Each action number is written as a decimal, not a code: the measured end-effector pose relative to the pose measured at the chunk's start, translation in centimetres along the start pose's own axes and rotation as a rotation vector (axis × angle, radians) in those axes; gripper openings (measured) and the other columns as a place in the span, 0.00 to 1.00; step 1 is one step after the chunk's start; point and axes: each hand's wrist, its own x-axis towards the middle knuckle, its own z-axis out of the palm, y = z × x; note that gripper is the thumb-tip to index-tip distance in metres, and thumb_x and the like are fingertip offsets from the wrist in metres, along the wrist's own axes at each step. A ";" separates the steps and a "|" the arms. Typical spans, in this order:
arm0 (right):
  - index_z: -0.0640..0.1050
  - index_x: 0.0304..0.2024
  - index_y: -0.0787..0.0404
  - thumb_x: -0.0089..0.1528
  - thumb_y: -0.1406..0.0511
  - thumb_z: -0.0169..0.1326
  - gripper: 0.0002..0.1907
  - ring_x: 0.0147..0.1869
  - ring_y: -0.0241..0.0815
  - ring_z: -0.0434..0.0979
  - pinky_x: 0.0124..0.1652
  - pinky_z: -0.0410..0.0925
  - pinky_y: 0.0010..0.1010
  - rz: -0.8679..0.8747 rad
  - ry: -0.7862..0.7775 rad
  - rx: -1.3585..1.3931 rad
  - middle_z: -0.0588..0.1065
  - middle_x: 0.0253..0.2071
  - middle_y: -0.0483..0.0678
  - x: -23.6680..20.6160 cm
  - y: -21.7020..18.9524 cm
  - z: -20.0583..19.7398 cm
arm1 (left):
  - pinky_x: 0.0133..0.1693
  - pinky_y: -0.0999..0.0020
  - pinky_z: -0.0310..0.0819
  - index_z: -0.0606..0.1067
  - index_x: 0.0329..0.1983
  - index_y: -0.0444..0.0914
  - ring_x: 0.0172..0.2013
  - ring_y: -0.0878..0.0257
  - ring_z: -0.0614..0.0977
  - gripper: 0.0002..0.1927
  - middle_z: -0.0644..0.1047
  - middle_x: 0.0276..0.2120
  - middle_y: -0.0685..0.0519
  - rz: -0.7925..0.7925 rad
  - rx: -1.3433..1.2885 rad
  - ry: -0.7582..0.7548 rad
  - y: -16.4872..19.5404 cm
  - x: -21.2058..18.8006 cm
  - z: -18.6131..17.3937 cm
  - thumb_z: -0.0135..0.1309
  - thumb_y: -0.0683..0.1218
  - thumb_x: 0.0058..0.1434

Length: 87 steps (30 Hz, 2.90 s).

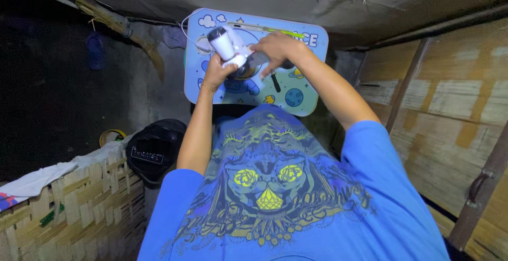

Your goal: The person services a small clip-on fan resting on a lap desk. They detach the fan head from its clamp mount, remove and reposition the fan blades and guard, adjust the mounting arm, and reassemble the fan head onto the mount by hand.

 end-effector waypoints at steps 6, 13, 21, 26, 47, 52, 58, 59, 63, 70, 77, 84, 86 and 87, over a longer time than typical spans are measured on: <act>0.81 0.52 0.58 0.47 0.47 0.69 0.36 0.56 0.62 0.74 0.55 0.64 0.53 0.183 0.049 -0.191 0.77 0.48 0.60 2.1 -0.8 -1.6 | 0.55 0.69 0.71 0.68 0.60 0.37 0.51 0.66 0.78 0.33 0.77 0.50 0.57 -0.045 -0.078 -0.021 3.5 1.6 -0.8 0.65 0.51 0.54; 0.82 0.48 0.62 0.44 0.47 0.71 0.36 0.58 0.62 0.72 0.56 0.62 0.57 0.378 0.080 -0.250 0.76 0.51 0.61 2.1 -1.6 -1.7 | 0.33 0.68 0.74 0.74 0.40 0.36 0.32 0.66 0.79 0.25 0.78 0.32 0.55 -0.177 0.132 0.160 5.1 4.0 2.4 0.69 0.58 0.53; 0.81 0.47 0.63 0.49 0.39 0.67 0.39 0.54 0.64 0.77 0.51 0.71 0.55 0.439 -0.088 -0.034 0.77 0.49 0.61 1.1 -2.2 0.6 | 0.38 0.65 0.78 0.74 0.43 0.34 0.35 0.63 0.82 0.29 0.80 0.34 0.52 0.032 0.353 0.156 2.5 3.8 4.0 0.73 0.57 0.49; 0.83 0.42 0.64 0.52 0.42 0.64 0.33 0.49 0.64 0.80 0.48 0.73 0.53 0.358 -0.019 -0.062 0.79 0.45 0.61 0.5 -2.6 1.4 | 0.40 0.63 0.79 0.72 0.46 0.34 0.37 0.59 0.84 0.35 0.81 0.37 0.49 0.019 0.484 0.227 2.4 3.9 4.7 0.74 0.58 0.45; 0.80 0.45 0.66 0.51 0.54 0.63 0.26 0.44 0.67 0.77 0.45 0.71 0.51 0.102 0.127 0.197 0.76 0.37 0.64 0.5 -2.0 1.5 | 0.42 0.66 0.81 0.73 0.47 0.35 0.38 0.64 0.84 0.31 0.81 0.38 0.52 0.008 0.367 0.072 3.6 3.6 2.6 0.73 0.52 0.45; 0.80 0.46 0.66 0.50 0.55 0.65 0.26 0.43 0.67 0.77 0.45 0.71 0.51 0.091 0.191 0.200 0.77 0.37 0.64 0.3 -2.2 1.9 | 0.42 0.61 0.81 0.70 0.49 0.34 0.39 0.55 0.86 0.37 0.82 0.39 0.46 0.028 0.562 0.230 3.2 3.4 3.5 0.73 0.57 0.44; 0.81 0.49 0.61 0.51 0.55 0.64 0.27 0.45 0.66 0.79 0.47 0.72 0.50 0.147 0.158 0.240 0.79 0.38 0.64 0.3 -2.1 1.9 | 0.44 0.54 0.79 0.68 0.53 0.34 0.42 0.46 0.85 0.42 0.82 0.41 0.41 -0.051 0.642 0.365 3.0 3.3 5.1 0.70 0.61 0.42; 0.81 0.49 0.60 0.51 0.54 0.65 0.27 0.45 0.67 0.78 0.47 0.71 0.50 0.159 0.167 0.226 0.79 0.38 0.65 0.2 -2.1 2.2 | 0.44 0.54 0.79 0.68 0.54 0.34 0.42 0.45 0.85 0.43 0.82 0.41 0.40 -0.056 0.639 0.383 3.1 3.3 5.3 0.70 0.61 0.42; 0.81 0.45 0.62 0.52 0.51 0.66 0.27 0.44 0.67 0.79 0.47 0.71 0.50 0.186 0.209 0.165 0.79 0.37 0.64 0.0 -2.4 2.7 | 0.44 0.53 0.79 0.67 0.56 0.34 0.42 0.43 0.85 0.44 0.82 0.41 0.39 -0.096 0.676 0.404 3.2 2.9 6.0 0.70 0.60 0.40; 0.82 0.44 0.60 0.53 0.48 0.65 0.26 0.44 0.65 0.79 0.48 0.71 0.50 0.218 0.162 0.160 0.80 0.37 0.62 0.0 -2.6 2.6 | 0.44 0.52 0.79 0.68 0.54 0.34 0.43 0.43 0.85 0.43 0.82 0.41 0.39 -0.086 0.671 0.412 3.0 2.9 6.3 0.70 0.60 0.40; 0.81 0.47 0.62 0.53 0.52 0.63 0.26 0.48 0.68 0.77 0.49 0.70 0.51 0.202 0.207 0.142 0.76 0.44 0.65 0.3 -2.8 2.8 | 0.44 0.55 0.80 0.71 0.49 0.33 0.42 0.47 0.86 0.38 0.83 0.40 0.41 -0.004 0.659 0.284 3.2 3.3 4.2 0.71 0.59 0.43; 0.80 0.50 0.64 0.53 0.53 0.61 0.28 0.48 0.67 0.77 0.50 0.71 0.50 0.112 0.191 0.234 0.76 0.43 0.65 0.4 -2.9 2.4 | 0.44 0.58 0.80 0.71 0.49 0.31 0.42 0.50 0.87 0.39 0.83 0.41 0.42 0.048 0.596 0.182 4.0 3.2 3.0 0.71 0.59 0.41; 0.80 0.49 0.64 0.53 0.52 0.62 0.28 0.48 0.68 0.77 0.50 0.71 0.50 0.138 0.169 0.180 0.76 0.44 0.65 0.5 -2.8 2.3 | 0.44 0.58 0.80 0.71 0.49 0.31 0.41 0.50 0.86 0.40 0.82 0.40 0.41 0.006 0.640 0.231 4.0 3.3 3.3 0.71 0.60 0.41; 0.80 0.49 0.65 0.53 0.52 0.62 0.28 0.49 0.68 0.77 0.50 0.70 0.50 0.151 0.159 0.152 0.76 0.44 0.66 0.6 -2.8 2.3 | 0.44 0.58 0.80 0.70 0.49 0.31 0.41 0.49 0.86 0.40 0.82 0.40 0.41 -0.022 0.654 0.251 4.0 3.3 3.5 0.71 0.60 0.41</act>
